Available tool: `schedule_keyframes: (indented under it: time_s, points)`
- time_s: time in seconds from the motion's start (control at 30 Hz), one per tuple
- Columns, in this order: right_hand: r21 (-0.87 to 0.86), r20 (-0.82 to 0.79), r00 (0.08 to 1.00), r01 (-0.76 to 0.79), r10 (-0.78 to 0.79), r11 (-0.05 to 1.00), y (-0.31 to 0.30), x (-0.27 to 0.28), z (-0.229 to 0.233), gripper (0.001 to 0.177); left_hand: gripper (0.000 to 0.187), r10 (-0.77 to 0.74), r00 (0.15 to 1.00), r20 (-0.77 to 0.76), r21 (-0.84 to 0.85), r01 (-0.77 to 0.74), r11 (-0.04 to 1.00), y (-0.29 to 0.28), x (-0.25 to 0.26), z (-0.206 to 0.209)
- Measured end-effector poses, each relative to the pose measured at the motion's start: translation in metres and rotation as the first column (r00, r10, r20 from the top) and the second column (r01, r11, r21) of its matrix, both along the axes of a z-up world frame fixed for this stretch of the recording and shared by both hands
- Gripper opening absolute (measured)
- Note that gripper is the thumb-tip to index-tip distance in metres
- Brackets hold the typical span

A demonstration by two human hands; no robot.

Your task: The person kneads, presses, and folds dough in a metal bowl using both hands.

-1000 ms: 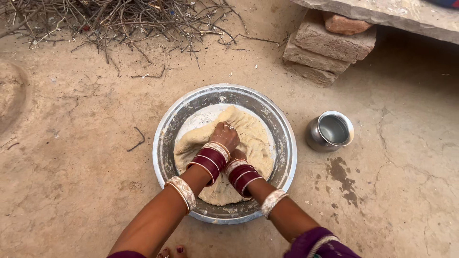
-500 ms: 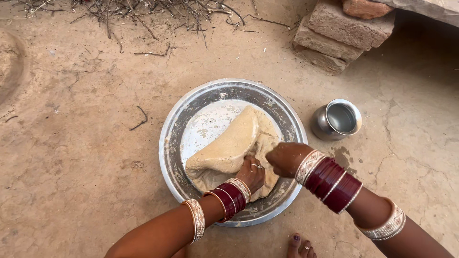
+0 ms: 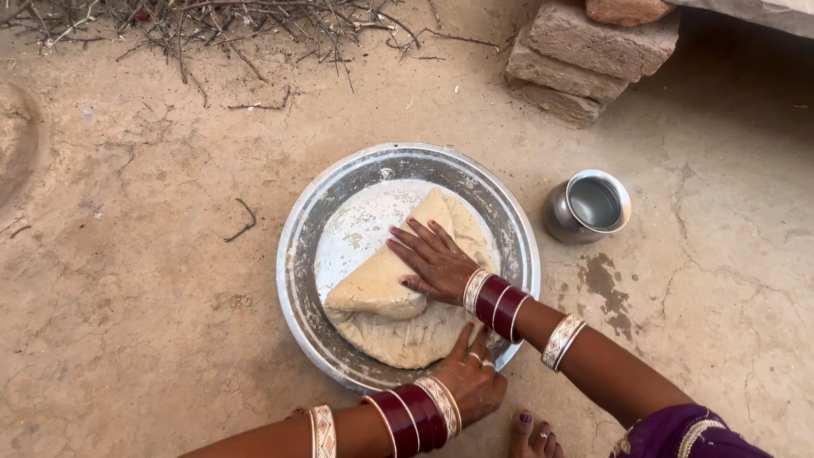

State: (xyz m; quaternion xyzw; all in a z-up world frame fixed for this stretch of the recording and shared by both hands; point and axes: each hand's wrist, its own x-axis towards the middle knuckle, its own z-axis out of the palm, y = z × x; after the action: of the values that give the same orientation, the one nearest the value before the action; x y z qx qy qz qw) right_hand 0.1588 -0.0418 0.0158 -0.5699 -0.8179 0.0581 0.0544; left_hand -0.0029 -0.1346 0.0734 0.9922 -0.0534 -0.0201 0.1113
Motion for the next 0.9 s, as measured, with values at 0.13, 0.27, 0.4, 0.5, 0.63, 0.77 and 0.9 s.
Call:
schedule_keyframes:
  time_s: [0.13,0.27,0.4,0.5,0.63,0.77,0.9]
  points:
    - [0.0,-0.025,0.999,0.036,-0.036,0.999,-0.01,0.003,-0.006,0.074,0.028,0.072,0.937,-0.341,-0.169,-0.137,0.976,0.023,0.006,0.016]
    - [-0.091,-0.162,0.981,0.089,-0.103,0.992,0.005,-0.003,0.005,0.075,0.026,0.071,0.857,-0.511,-0.302,-0.256,0.918,0.105,0.032,0.02]
    - [-0.403,-0.896,0.203,0.005,-0.395,0.915,0.013,-0.006,0.038,0.08,0.029,0.07,0.882,-0.467,-0.706,-0.419,0.57,0.186,0.026,0.032]
    - [-0.384,-0.855,-0.377,-0.002,-0.357,0.923,0.021,-0.013,0.063,0.069,0.048,0.124,0.841,-0.526,-0.802,-0.54,0.257,0.214,0.027,0.034]
    - [-0.361,-0.531,-0.468,-0.629,-0.706,0.688,0.023,-0.025,0.06,0.057,0.078,0.103,0.627,-0.772,-0.635,-0.764,-0.114,0.21,0.017,0.036]
    - [-0.74,-0.343,-0.279,-0.508,-0.897,0.441,0.019,-0.048,0.02,0.061,0.078,0.141,0.544,-0.827,-0.531,-0.839,0.12,0.18,0.0,0.047]
    - [-0.679,-0.43,-0.24,-0.549,-0.87,0.487,-0.004,-0.044,0.01,0.066,0.077,0.16,0.557,-0.815,-0.537,-0.829,0.156,0.175,0.003,0.042]
